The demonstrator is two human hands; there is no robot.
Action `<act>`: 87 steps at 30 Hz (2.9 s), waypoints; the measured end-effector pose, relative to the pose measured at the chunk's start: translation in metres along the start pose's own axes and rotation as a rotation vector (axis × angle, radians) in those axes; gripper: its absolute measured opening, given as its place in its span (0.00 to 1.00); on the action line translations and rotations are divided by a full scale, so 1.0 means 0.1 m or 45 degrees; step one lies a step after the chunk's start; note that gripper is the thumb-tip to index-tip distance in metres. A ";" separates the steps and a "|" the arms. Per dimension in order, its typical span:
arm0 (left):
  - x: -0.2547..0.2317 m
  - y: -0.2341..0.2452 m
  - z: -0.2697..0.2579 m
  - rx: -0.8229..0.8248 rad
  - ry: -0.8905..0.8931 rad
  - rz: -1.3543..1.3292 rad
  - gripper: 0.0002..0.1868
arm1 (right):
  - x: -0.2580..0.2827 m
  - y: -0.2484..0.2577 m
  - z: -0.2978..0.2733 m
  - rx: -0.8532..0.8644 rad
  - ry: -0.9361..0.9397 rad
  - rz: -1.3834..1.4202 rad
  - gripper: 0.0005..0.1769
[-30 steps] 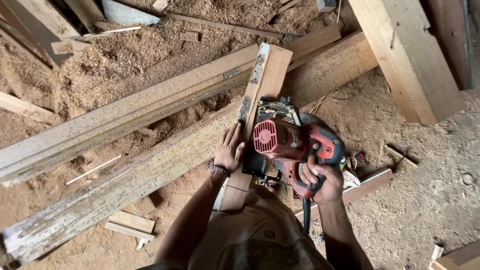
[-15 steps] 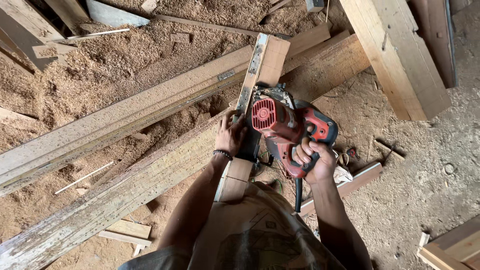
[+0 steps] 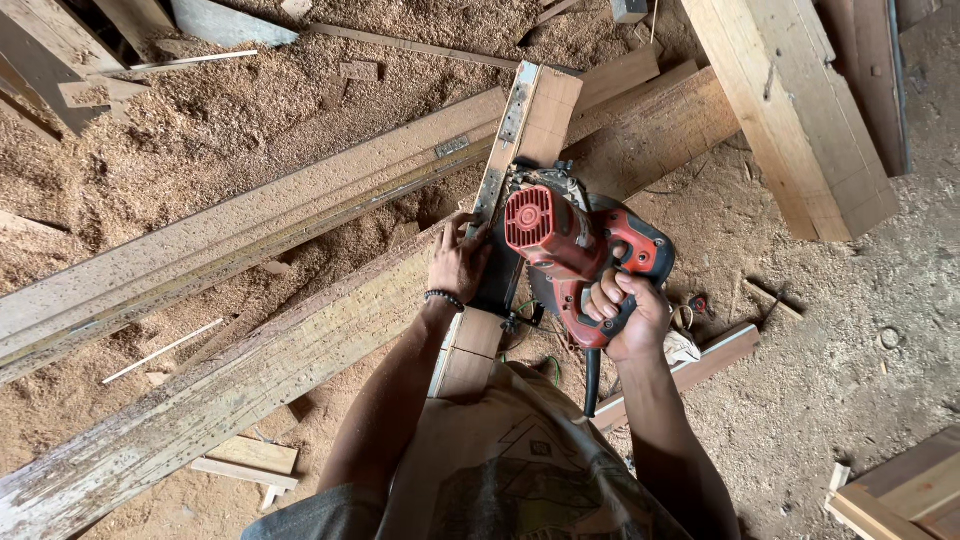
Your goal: The person uses a circular saw to cut a wooden beam, placing a small wooden block against it as a guide and repositioning the beam by hand on a pile of wood.
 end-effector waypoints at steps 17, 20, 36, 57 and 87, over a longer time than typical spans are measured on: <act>-0.15 0.02 -0.10 0.033 0.248 0.075 0.21 | 0.08 -0.11 -0.18 -0.369 0.016 -0.132 0.18; -0.14 -0.04 -0.13 0.040 0.328 0.107 0.21 | 0.03 -0.03 -0.24 -0.353 0.065 -0.199 0.17; -0.11 -0.13 -0.02 0.200 0.451 0.275 0.20 | -0.74 0.19 -0.90 -0.566 -0.511 -0.143 0.13; -0.11 -0.09 -0.04 0.106 0.336 0.106 0.18 | -0.63 0.81 -1.10 -0.314 0.305 -2.421 0.36; -0.22 0.04 -0.11 -0.029 0.126 0.338 0.18 | -0.41 0.32 -0.20 -0.698 0.292 -0.307 0.26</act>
Point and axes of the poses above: each hand's wrist, its own z-axis towards the middle knuckle, its own y-axis out of the back of the hand, x = y × z, the point moved 3 cm from there along z, towards the middle knuckle, and after that the axes turned 7 degrees about -z, right-handed, at the moved point
